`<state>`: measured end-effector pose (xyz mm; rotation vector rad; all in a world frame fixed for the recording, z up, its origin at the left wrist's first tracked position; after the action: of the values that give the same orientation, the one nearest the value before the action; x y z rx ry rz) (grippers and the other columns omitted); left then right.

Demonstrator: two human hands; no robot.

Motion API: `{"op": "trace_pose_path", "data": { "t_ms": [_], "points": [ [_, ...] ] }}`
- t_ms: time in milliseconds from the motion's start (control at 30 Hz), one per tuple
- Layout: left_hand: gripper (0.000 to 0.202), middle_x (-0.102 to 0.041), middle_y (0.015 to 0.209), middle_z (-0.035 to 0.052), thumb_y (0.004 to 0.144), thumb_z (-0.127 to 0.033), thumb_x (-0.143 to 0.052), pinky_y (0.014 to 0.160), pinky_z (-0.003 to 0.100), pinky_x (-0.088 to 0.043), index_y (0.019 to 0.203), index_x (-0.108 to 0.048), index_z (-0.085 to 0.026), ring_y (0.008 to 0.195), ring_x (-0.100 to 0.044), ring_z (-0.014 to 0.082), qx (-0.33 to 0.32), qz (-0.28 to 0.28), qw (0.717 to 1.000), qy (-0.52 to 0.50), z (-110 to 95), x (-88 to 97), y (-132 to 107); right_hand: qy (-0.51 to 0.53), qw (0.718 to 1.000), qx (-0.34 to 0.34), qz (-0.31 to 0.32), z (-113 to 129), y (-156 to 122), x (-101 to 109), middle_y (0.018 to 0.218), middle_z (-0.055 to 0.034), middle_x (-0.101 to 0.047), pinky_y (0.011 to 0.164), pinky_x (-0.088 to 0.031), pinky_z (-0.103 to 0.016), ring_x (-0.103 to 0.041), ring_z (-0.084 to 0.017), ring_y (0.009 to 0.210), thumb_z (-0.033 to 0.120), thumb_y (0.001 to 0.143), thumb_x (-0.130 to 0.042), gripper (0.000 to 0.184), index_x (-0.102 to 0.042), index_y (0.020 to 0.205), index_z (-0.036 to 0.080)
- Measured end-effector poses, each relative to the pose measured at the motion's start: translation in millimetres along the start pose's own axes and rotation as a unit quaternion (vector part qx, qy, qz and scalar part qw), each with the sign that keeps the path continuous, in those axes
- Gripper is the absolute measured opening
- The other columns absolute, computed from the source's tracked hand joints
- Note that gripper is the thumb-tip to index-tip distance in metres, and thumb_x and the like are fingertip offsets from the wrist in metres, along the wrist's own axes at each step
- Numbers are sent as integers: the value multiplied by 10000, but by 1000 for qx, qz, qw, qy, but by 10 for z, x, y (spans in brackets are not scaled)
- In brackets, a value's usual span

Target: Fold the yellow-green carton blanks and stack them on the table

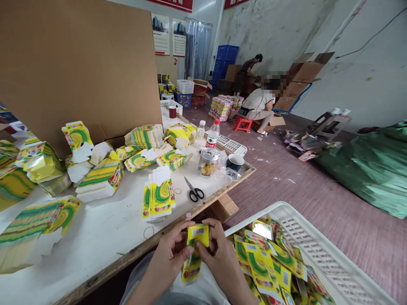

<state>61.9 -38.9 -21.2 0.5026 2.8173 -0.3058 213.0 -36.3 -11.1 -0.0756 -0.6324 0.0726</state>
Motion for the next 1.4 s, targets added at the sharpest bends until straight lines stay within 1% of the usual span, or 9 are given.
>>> {"op": "trace_pose_path", "data": {
  "t_ms": [233, 433, 600, 733, 833, 1067, 1167, 1267, 1400],
  "points": [
    [466, -748, 1153, 92, 859, -307, -675, 863, 325, -538, 1293, -532, -217, 999, -702, 229, 4, -17, 1000, -19, 8, 37, -15, 58, 997, 40, -10, -3, -6, 33, 656, 62, -509, 512, -384, -229, -483, -130, 541, 294, 879, -577, 317, -545, 1179, 195],
    [451, -786, 1025, 51, 788, -333, -760, 752, 267, -549, 1199, -608, -225, 834, -718, 183, 10, -27, 998, -50, 55, -31, -15, 111, 992, 51, -25, 35, -48, 137, 877, -34, -685, 659, -503, -255, -634, -177, 753, 375, 929, -572, 248, -653, 1102, 217],
    [405, -721, 1246, 100, 890, -315, -637, 966, 383, -551, 1286, -593, -245, 1113, -690, 252, -51, -37, 992, 107, -70, -6, -39, 68, 989, 50, -120, -88, -117, 424, 869, -31, -698, 604, -465, -270, -590, -170, 671, 421, 913, -599, 220, -669, 991, 227],
    [420, -576, 1447, 96, 935, -296, -573, 1172, 502, -367, 1353, -538, -276, 1381, -486, 276, -193, -220, 889, 353, -289, 404, -5, -163, 931, 44, -324, -206, -228, 1057, 867, -78, -649, 707, -440, -373, -560, -232, 731, 561, 917, -517, 407, -700, 997, 206],
    [613, -428, 1558, 164, 919, -339, -602, 1215, 615, -211, 1478, -390, -206, 1491, -295, 327, -218, -291, 800, 476, -264, 728, 92, -255, 897, 34, -359, -263, -251, 1264, 1045, -154, -630, 809, -434, -464, -579, -304, 871, 675, 891, -447, 589, -687, 1086, 174],
    [577, -545, 1473, 178, 874, -432, -651, 1153, 601, -371, 1376, -552, -166, 1373, -496, 337, -179, -248, 775, 553, -38, 1021, 213, -84, 973, 30, -213, -236, -84, 750, 723, -33, -617, 565, -443, -304, -502, -188, 594, 531, 896, -551, 350, -700, 979, 225],
    [419, -656, 1363, 135, 884, -383, -651, 1107, 597, -440, 1259, -656, -197, 1284, -592, 330, -220, -241, 767, 553, -126, 985, 161, -20, 983, 4, -183, -145, -30, 594, 670, -31, -624, 529, -446, -289, -521, -188, 583, 539, 867, -578, 368, -714, 949, 207],
    [247, -770, 1165, 100, 960, -285, -539, 995, 446, -574, 1097, -724, -195, 1113, -711, 250, -253, -271, 765, 526, -259, 910, 57, 65, 987, -23, -147, -85, -11, 465, 730, -48, -691, 582, -475, -287, -587, -193, 646, 560, 861, -592, 391, -722, 959, 204],
    [279, -767, 1150, 84, 942, -108, -532, 1011, 290, -554, 1161, -683, -196, 1110, -704, 174, -345, -294, 763, 461, -410, 615, -169, 250, 964, -24, -84, 11, -16, 249, 832, -78, -752, 601, -480, -274, -588, -171, 653, 630, 898, -513, 502, -737, 1004, 194]
  ]
}}
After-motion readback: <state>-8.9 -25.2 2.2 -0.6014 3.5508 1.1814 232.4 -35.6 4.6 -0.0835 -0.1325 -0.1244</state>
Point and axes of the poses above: each hand's wrist, its own y-axis towards the middle knuckle, its own x-axis out of the back of the hand, z = x × y, the point moved 4 cm from there along y, towards the middle knuckle
